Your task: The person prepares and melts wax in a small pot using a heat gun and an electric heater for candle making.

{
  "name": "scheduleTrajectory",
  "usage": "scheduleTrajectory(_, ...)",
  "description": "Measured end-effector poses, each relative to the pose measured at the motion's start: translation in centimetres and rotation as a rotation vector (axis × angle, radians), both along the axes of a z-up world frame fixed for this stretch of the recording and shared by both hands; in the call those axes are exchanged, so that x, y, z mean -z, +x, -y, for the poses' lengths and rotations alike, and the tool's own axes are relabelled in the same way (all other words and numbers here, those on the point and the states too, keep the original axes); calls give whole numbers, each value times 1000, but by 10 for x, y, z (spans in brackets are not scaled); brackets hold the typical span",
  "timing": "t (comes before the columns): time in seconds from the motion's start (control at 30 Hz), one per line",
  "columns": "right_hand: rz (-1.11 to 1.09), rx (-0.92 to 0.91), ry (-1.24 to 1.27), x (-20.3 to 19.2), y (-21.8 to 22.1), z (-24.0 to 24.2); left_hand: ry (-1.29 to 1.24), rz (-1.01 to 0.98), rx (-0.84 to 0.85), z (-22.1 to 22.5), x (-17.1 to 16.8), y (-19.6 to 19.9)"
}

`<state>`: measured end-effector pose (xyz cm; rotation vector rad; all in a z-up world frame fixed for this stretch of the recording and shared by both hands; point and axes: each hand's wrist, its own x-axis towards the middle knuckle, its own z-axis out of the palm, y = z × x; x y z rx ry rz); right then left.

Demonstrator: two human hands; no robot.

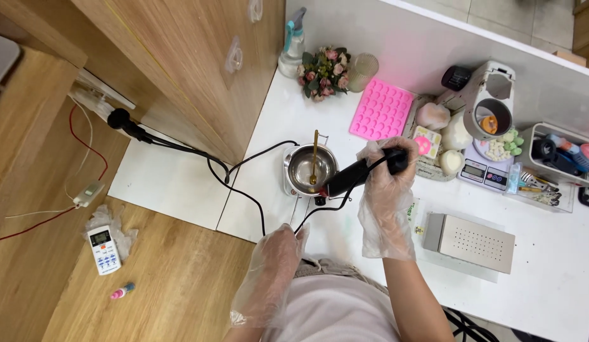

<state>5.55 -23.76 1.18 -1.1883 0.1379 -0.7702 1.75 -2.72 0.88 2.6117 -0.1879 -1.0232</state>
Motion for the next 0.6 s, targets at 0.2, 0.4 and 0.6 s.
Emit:
scheduleTrajectory(0.2,57,60,-26,7,-5,7,-23,76,16,-3,-3,-6)
scheduleTrajectory(0.4,48,138,-66,8,-10,-5,-54,195,20,-5,17,-12)
scheduleTrajectory(0.6,31,338,-128,16,-11,-7,58,154,-54,-7,129,3)
